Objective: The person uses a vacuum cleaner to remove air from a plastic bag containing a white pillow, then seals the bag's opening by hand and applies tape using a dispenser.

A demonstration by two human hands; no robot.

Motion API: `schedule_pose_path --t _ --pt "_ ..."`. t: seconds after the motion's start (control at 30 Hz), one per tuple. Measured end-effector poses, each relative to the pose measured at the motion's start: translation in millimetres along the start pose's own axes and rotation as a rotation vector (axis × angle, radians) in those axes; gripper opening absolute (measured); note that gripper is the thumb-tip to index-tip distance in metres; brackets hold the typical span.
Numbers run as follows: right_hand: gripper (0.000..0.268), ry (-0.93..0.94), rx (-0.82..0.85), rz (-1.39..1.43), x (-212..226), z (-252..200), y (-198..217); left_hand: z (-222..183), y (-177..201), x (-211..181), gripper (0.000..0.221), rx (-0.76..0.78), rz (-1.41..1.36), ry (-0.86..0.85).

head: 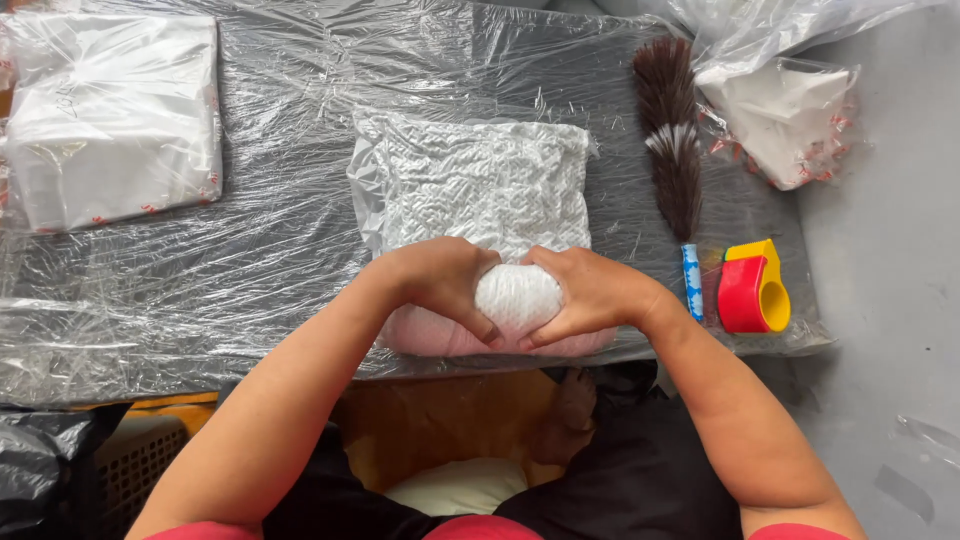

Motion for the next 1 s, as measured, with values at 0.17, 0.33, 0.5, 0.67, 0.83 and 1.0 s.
schedule_pose_path --t 0.17,0.33,0.5,0.67,0.83,1.0 --pt "0.092 -0.063 0.110 0.139 -18 26 15 9 22 8 0.092 0.178 -0.225 0.105" --pt "0.094 -0.028 0.186 0.243 -49 49 13 14 31 13 0.093 0.198 -0.311 0.160" --pt "0.094 -0.005 0.192 0.288 -53 51 15 -6 40 -3 0.099 0.120 -0.218 0.178" --pt "0.096 0.029 0.168 0.311 -44 47 21 -13 26 -6 0.098 -0.519 0.337 -0.009" --pt "0.090 0.035 0.160 0.333 -52 51 17 -19 -18 -31 0.119 -0.510 0.490 0.021" --pt "0.092 0.015 0.089 0.243 -38 35 21 -3 -25 -13 0.125 -0.659 0.513 -0.061"
Point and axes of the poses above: each hand's wrist, its own z-axis towards the middle knuckle, its own y-axis out of the back of the hand, x = y × z, the point moved 5 cm from there along z, towards the middle knuckle, and after that the axes turned 9 degrees about y, right-handed, at the moved point
